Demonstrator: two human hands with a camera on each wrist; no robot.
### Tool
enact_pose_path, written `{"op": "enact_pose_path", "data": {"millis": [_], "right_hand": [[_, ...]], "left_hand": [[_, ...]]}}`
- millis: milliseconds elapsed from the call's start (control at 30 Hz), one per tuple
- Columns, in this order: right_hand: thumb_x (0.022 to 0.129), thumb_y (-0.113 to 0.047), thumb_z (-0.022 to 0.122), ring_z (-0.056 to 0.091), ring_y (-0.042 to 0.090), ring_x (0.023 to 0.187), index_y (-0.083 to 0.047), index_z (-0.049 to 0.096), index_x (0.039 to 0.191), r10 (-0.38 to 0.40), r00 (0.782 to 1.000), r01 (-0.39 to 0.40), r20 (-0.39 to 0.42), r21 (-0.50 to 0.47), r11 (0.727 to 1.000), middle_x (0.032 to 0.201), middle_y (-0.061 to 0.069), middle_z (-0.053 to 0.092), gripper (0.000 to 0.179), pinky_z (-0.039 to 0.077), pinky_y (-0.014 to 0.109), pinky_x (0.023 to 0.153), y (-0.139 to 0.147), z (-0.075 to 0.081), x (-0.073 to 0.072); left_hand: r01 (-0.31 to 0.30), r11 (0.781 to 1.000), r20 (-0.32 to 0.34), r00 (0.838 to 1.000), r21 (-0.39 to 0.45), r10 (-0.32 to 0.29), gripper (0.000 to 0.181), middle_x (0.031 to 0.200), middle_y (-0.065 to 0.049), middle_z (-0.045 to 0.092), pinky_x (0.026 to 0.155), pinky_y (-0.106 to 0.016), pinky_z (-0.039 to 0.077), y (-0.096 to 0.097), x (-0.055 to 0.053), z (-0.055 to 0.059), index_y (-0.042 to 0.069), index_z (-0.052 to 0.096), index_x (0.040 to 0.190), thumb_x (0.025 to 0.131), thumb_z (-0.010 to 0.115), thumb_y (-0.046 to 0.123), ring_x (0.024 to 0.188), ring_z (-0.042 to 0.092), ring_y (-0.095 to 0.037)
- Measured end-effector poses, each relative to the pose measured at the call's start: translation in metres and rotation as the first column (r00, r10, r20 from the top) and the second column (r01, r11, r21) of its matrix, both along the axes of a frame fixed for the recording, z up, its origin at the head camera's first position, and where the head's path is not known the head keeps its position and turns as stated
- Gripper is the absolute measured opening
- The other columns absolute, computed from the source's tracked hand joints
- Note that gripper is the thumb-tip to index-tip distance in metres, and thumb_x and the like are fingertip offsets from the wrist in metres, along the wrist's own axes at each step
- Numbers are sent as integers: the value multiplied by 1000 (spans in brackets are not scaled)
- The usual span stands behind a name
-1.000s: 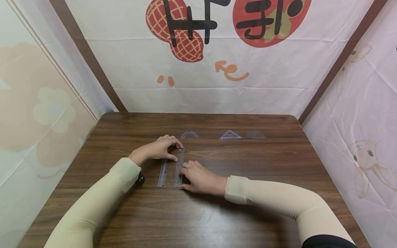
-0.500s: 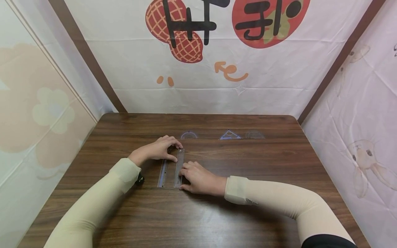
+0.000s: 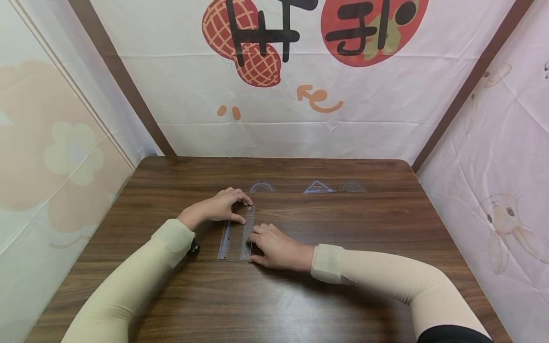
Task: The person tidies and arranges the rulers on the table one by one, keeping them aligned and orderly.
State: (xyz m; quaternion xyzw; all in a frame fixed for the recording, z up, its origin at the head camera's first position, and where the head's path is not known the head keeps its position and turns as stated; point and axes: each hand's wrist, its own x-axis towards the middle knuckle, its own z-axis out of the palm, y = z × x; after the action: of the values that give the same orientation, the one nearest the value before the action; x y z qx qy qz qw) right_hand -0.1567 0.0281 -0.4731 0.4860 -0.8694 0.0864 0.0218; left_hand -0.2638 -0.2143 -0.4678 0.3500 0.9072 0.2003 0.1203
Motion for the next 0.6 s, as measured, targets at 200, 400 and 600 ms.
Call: {"op": "enact_pose_path", "data": {"millis": [200, 400, 600], "right_hand": [[91, -43, 72, 57, 14, 104, -12, 66, 121, 25, 1000, -25, 2, -12, 1000, 112, -2, 61, 43, 45, 31, 92, 3, -1, -1], [93, -41, 71, 57, 14, 105, -11, 65, 125, 59, 998, -59, 15, -24, 998, 114, -1, 61, 44, 45, 32, 93, 6, 0, -3], [94, -40, 69, 56, 12, 106, -12, 65, 127, 71, 992, -66, 102, -52, 996, 115, -1, 63, 44, 44, 32, 95, 12, 3, -5]], "left_hand": [[-31, 999, 26, 999, 16, 30, 48, 122, 1, 61, 102, -50, 36, 2, 2, 5, 17, 65, 126, 87, 77, 42, 111, 50, -23], [-68, 998, 38, 997, 13, 68, 35, 121, 3, 62, 105, -51, 34, 6, 0, 7, 20, 67, 123, 94, 70, 39, 111, 51, -22], [-102, 995, 28, 994, 13, 102, 34, 121, 3, 62, 106, -52, 37, 10, -3, 9, 20, 66, 124, 97, 66, 41, 116, 53, -21]]}}
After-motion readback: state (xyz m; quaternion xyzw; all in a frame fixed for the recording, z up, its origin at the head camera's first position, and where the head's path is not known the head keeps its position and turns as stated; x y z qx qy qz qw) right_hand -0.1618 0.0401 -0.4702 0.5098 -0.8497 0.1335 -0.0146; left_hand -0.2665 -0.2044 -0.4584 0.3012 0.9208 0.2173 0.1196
